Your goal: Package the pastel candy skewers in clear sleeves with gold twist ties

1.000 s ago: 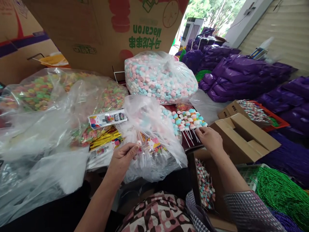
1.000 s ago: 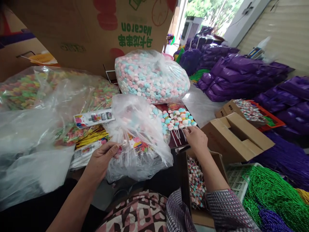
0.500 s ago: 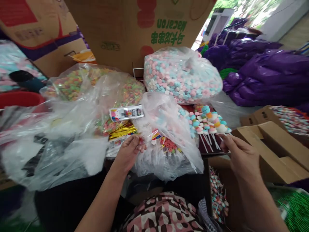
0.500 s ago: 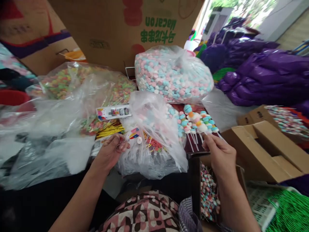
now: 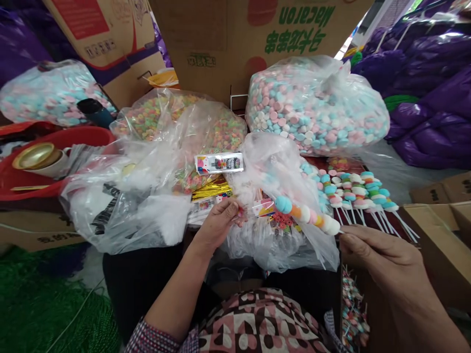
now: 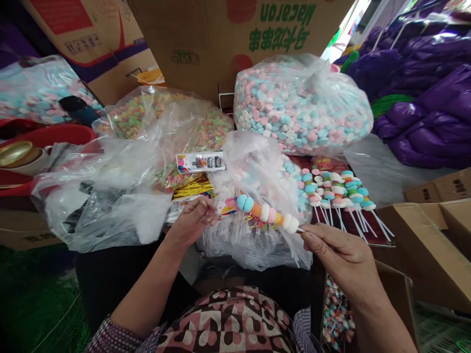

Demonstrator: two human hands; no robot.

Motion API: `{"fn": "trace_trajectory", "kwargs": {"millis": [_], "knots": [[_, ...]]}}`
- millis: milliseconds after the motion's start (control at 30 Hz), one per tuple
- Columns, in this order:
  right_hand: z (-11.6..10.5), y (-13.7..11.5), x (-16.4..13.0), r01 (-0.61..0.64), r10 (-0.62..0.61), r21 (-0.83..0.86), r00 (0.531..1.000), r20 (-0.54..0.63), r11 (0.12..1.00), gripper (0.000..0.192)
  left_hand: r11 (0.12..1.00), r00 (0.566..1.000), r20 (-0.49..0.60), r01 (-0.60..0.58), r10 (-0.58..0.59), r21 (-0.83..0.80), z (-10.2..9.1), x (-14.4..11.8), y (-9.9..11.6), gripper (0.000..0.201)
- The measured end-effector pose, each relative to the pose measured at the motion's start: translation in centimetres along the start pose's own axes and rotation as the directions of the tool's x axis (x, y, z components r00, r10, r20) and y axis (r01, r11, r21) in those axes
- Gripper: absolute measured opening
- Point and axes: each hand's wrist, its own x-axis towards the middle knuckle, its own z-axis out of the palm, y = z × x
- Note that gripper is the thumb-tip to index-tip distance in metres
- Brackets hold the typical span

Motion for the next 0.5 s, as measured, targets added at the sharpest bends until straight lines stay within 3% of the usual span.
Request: {"fn": "trace_trajectory", "kwargs": {"millis": [100, 267, 500], "knots": [[-0.6, -0.2, -0.1, 0.031, -0.028, -0.056, 0.998, 0.053, 0.998, 0.011, 0.998, 1.0, 0.012, 0.002, -0.003, 0.06, -0.2, 0.0, 0.2, 0.039], [-2.1, -0.8, 0.6, 0.147, -0.112, -0.125, 0.963, 0.247, 0.981, 0.011, 0.93, 0.992, 0.119, -0.016, -0.03, 0.366, -0.7, -0.1, 1.4, 0.041], [-1.8, 0.7, -0.1, 0.039, -0.031, -0.075, 0.994, 0.105, 0.996, 0.006, 0.762, 0.976, 0.219, -0.136, -0.007, 0.633, -0.8, -0.4, 2.6, 0.034]]}}
